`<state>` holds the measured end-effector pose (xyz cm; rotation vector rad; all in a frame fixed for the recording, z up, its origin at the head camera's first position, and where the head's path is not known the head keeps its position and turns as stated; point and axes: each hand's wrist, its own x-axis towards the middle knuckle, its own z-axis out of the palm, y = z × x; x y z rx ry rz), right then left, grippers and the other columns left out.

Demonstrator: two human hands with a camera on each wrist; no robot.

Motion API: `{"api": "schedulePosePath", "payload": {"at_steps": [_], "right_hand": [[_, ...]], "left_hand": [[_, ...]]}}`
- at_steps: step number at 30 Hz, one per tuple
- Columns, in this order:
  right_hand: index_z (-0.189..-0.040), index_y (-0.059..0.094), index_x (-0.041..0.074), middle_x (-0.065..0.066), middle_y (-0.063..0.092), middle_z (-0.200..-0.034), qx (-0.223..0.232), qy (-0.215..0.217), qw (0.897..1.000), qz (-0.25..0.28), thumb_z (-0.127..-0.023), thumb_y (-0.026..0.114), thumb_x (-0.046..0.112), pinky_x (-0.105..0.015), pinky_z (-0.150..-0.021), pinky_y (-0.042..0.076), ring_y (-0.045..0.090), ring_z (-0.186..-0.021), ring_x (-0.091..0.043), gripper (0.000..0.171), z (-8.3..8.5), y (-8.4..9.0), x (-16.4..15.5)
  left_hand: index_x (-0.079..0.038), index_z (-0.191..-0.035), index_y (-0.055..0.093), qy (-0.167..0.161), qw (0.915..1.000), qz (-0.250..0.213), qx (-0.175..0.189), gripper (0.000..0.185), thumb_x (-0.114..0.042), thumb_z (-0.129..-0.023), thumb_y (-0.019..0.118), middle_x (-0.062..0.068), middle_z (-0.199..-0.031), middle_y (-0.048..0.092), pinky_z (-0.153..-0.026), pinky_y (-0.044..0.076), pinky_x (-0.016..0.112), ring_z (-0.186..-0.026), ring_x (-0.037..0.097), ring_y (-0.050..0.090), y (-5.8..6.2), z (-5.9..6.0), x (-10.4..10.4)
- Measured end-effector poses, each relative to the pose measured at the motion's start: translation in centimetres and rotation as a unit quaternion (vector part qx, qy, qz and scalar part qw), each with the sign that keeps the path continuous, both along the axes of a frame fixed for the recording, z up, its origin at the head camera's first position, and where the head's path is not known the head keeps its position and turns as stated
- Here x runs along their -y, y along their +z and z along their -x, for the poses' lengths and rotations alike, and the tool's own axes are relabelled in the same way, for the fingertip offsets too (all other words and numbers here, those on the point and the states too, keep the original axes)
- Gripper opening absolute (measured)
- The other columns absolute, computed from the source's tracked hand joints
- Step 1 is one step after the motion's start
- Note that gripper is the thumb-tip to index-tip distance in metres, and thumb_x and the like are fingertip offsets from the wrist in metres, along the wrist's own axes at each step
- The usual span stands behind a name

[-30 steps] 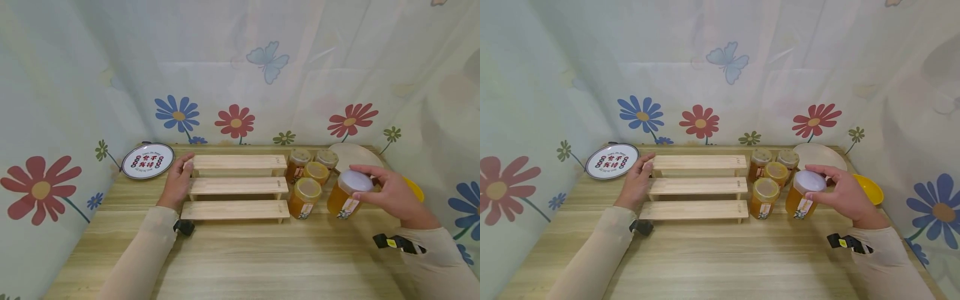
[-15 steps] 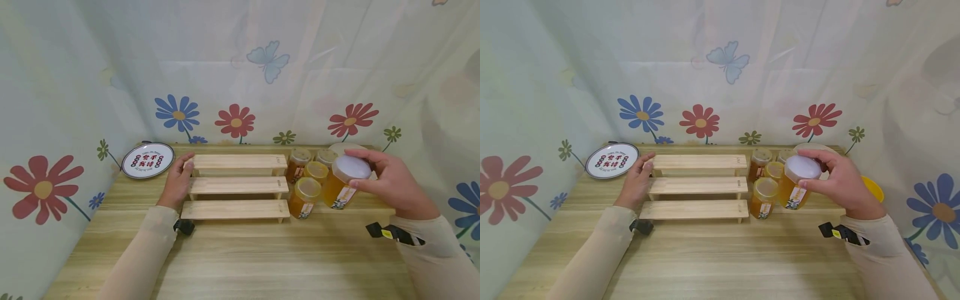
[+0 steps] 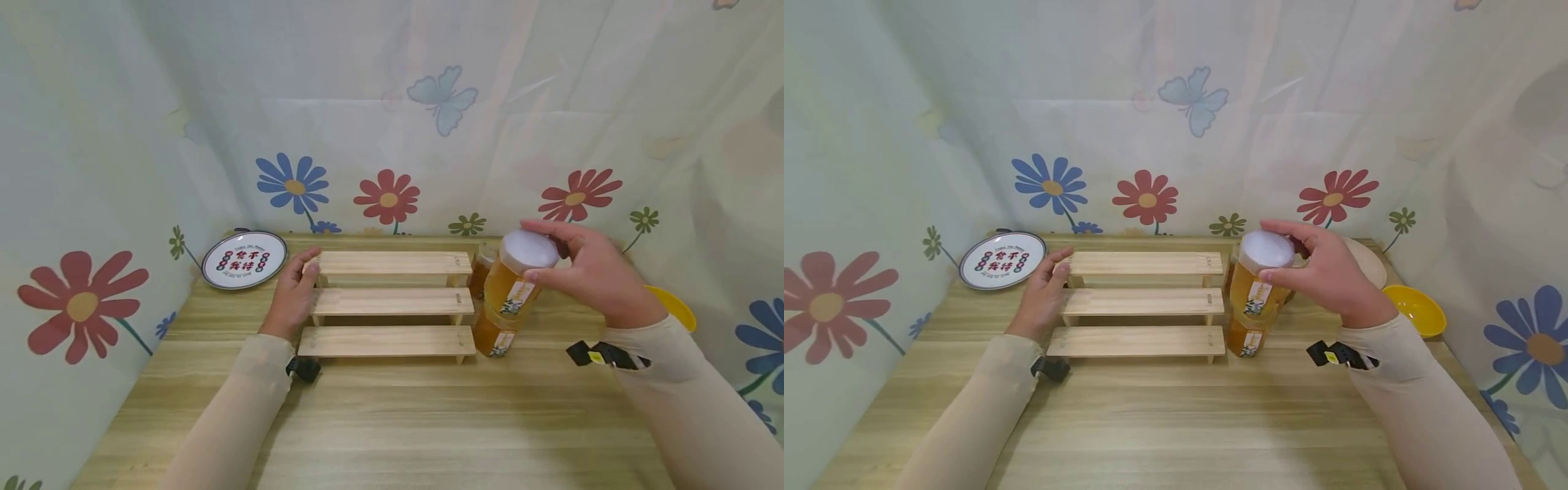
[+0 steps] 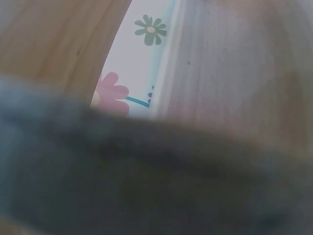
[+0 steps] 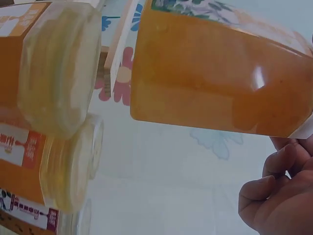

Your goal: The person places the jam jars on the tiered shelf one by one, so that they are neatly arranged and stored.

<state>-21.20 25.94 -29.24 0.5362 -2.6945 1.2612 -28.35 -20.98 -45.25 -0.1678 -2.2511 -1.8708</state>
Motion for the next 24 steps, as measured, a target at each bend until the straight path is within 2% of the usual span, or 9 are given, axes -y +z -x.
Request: {"api": "schedulePosePath", "payload": {"at_steps": [2, 8, 11, 19, 24], "right_hand": [[-0.153, 0.057, 0.021, -0.008, 0.062, -0.142, 0.001, 0.005, 1.000, -0.005, -0.089, 0.088, 0.019, -0.018, -0.082, 0.054, 0.060, -0.106, -0.022, 0.071, 0.5, 0.1, 0.6], [-0.153, 0.057, 0.018, -0.008, 0.063, -0.142, 0.010, 0.015, 1.000, 0.008, -0.089, 0.088, 0.019, -0.018, -0.083, 0.053, 0.059, -0.107, -0.025, 0.071, 2.1, 0.0, 2.3], [-0.154, 0.056, 0.016, -0.010, 0.062, -0.144, 0.017, 0.026, 0.999, 0.013, -0.089, 0.087, 0.019, -0.016, -0.085, 0.053, 0.059, -0.110, -0.026, 0.072, 3.0, -0.2, 2.9], [-0.156, 0.053, 0.014, -0.015, 0.058, -0.148, 0.021, 0.034, 0.999, 0.019, -0.092, 0.085, 0.023, -0.014, -0.086, 0.051, 0.058, -0.113, -0.029, 0.073, 4.5, -0.5, 4.0], [-0.156, 0.053, 0.012, -0.017, 0.059, -0.146, 0.022, 0.037, 0.999, 0.024, -0.093, 0.084, 0.019, -0.015, -0.085, 0.051, 0.057, -0.112, -0.031, 0.071, 5.3, -0.9, 4.6]], "left_hand": [[-0.008, -0.156, 0.047, -0.002, 1.0000, -0.003, 0.005, 0.043, -0.019, -0.115, 0.042, 0.010, -0.166, 0.040, -0.127, 0.027, 0.046, -0.153, 0.025, 0.035, 0.4, -0.2, -0.1], [-0.004, -0.157, 0.046, -0.009, 0.9998, 0.002, 0.016, 0.044, -0.017, -0.115, 0.042, 0.015, -0.167, 0.037, -0.127, 0.026, 0.049, -0.155, 0.029, 0.031, 2.5, -1.8, -0.8], [-0.003, -0.156, 0.046, -0.012, 0.9999, 0.004, 0.010, 0.044, -0.017, -0.115, 0.042, 0.016, -0.167, 0.037, -0.127, 0.026, 0.050, -0.155, 0.030, 0.031, 2.9, -2.1, -0.9], [-0.003, -0.155, 0.047, -0.011, 0.9999, -0.005, 0.007, 0.043, -0.015, -0.114, 0.044, 0.015, -0.167, 0.038, -0.128, 0.025, 0.047, -0.156, 0.027, 0.030, 2.6, -1.8, -0.7], [-0.007, -0.156, 0.048, -0.006, 1.0000, -0.002, 0.002, 0.043, -0.018, -0.115, 0.043, 0.011, -0.167, 0.038, -0.128, 0.025, 0.046, -0.156, 0.024, 0.030, 0.8, -0.5, -0.2]]}}
